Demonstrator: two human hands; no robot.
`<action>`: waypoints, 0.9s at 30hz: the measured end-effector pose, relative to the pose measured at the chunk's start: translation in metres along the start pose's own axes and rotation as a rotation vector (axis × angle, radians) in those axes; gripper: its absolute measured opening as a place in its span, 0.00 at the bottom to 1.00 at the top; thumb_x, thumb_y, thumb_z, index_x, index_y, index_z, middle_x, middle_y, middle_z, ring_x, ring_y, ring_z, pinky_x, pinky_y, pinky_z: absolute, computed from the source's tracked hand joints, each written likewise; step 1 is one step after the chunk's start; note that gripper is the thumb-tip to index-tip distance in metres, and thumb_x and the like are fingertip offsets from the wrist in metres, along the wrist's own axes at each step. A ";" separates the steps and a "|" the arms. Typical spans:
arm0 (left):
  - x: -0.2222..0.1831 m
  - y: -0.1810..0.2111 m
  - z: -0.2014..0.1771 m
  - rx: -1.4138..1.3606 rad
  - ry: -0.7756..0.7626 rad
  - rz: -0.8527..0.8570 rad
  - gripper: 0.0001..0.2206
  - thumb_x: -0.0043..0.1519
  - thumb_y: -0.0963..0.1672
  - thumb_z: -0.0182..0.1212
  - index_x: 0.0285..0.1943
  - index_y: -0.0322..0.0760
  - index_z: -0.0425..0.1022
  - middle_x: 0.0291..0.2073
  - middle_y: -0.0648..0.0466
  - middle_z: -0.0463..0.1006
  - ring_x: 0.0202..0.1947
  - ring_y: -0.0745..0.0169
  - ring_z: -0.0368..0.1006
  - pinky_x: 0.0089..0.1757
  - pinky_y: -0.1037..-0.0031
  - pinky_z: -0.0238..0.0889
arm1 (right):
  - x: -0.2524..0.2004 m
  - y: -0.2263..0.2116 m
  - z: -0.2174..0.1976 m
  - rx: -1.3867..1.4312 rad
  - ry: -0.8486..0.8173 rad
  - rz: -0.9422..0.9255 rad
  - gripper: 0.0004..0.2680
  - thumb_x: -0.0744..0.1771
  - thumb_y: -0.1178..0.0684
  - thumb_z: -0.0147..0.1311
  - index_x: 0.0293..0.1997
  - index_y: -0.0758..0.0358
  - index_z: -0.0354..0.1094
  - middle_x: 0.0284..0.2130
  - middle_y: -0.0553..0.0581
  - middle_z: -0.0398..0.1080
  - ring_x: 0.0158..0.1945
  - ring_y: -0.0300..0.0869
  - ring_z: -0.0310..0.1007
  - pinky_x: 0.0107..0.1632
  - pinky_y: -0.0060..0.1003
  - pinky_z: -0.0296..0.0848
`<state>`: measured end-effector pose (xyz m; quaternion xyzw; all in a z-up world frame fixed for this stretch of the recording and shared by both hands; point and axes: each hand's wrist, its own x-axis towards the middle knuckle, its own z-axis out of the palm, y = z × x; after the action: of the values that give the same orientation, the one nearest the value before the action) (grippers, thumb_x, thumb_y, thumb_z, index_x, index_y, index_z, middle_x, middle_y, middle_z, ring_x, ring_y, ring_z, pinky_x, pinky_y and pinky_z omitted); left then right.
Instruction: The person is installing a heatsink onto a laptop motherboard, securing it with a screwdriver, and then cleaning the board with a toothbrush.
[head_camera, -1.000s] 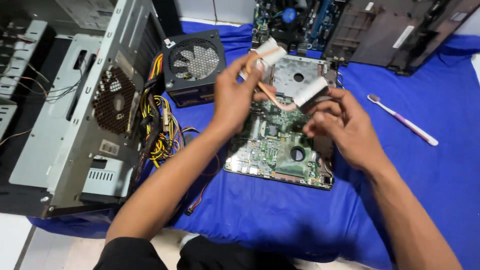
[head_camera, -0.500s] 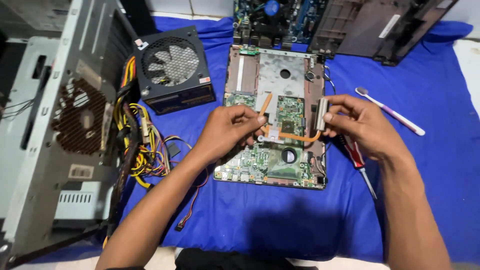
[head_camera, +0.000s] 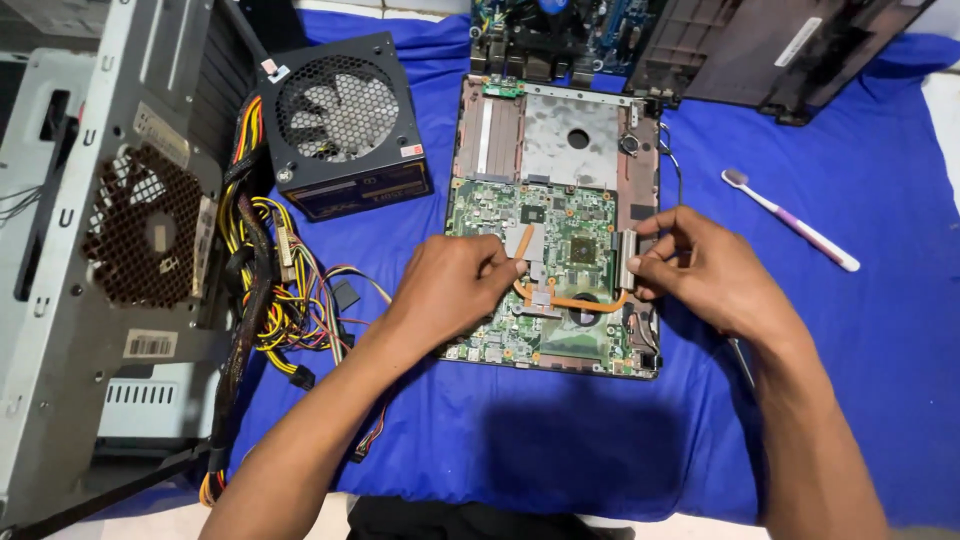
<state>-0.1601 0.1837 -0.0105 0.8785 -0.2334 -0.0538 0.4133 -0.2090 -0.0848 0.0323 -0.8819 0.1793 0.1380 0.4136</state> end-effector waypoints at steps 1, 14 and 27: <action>0.000 0.000 0.000 -0.001 0.006 -0.003 0.12 0.59 0.46 0.66 0.26 0.32 0.79 0.12 0.52 0.72 0.11 0.54 0.64 0.23 0.66 0.60 | 0.001 0.001 0.000 -0.004 -0.003 -0.004 0.15 0.64 0.59 0.60 0.57 0.66 0.69 0.29 0.58 0.75 0.30 0.43 0.78 0.33 0.33 0.70; -0.006 0.007 0.001 -0.014 0.001 0.027 0.08 0.56 0.41 0.67 0.25 0.32 0.75 0.18 0.51 0.79 0.14 0.54 0.70 0.25 0.64 0.65 | -0.007 -0.007 0.004 -0.171 0.027 0.039 0.13 0.64 0.58 0.61 0.53 0.63 0.72 0.28 0.55 0.75 0.29 0.42 0.76 0.34 0.35 0.72; 0.002 -0.012 -0.026 -0.053 0.247 0.182 0.04 0.53 0.37 0.68 0.31 0.33 0.77 0.23 0.54 0.76 0.19 0.65 0.66 0.25 0.73 0.61 | -0.020 -0.028 0.001 -0.329 -0.010 0.062 0.20 0.63 0.52 0.64 0.62 0.54 0.70 0.45 0.56 0.77 0.35 0.47 0.77 0.36 0.43 0.75</action>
<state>-0.1464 0.2074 -0.0018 0.8426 -0.2578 0.0862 0.4649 -0.2154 -0.0633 0.0588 -0.9310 0.1794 0.1828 0.2602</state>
